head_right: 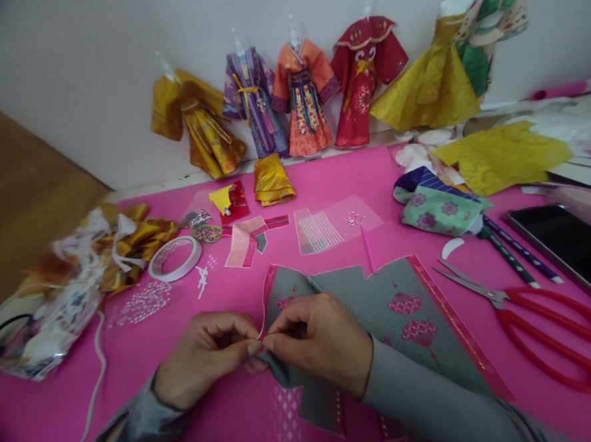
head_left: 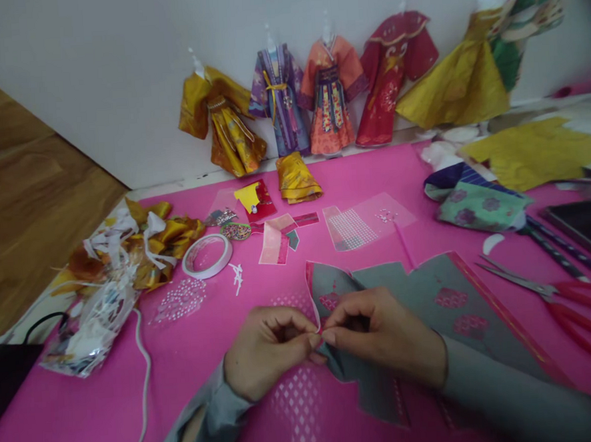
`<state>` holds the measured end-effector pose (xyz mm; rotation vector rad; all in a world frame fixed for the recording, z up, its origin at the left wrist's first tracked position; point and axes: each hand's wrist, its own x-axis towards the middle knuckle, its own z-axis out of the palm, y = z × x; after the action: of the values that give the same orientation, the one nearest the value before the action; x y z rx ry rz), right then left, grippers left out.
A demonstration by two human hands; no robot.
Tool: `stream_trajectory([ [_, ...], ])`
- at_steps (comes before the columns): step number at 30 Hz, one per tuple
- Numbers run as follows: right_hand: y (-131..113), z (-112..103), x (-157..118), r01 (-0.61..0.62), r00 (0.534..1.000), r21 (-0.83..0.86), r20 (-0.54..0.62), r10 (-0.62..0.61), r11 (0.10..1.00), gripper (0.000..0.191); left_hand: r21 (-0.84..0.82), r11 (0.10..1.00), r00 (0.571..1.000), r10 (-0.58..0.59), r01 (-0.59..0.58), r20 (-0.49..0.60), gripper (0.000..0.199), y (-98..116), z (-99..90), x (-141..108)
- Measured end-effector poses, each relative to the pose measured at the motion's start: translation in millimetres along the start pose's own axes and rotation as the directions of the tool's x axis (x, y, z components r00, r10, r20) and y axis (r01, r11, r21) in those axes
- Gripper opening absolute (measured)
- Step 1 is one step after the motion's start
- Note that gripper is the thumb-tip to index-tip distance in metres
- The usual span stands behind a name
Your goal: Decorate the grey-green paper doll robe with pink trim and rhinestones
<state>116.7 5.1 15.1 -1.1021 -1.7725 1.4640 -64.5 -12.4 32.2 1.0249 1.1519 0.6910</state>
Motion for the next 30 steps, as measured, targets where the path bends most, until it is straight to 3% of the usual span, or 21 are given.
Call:
stream_trajectory([
  [30, 1.5, -0.4, 0.9, -0.026, 0.999, 0.037, 0.034, 0.025, 0.999, 0.011, -0.022, 0.999, 0.999, -0.041, 0.040, -0.030, 0.023, 4.1, 3.2, 1.6],
])
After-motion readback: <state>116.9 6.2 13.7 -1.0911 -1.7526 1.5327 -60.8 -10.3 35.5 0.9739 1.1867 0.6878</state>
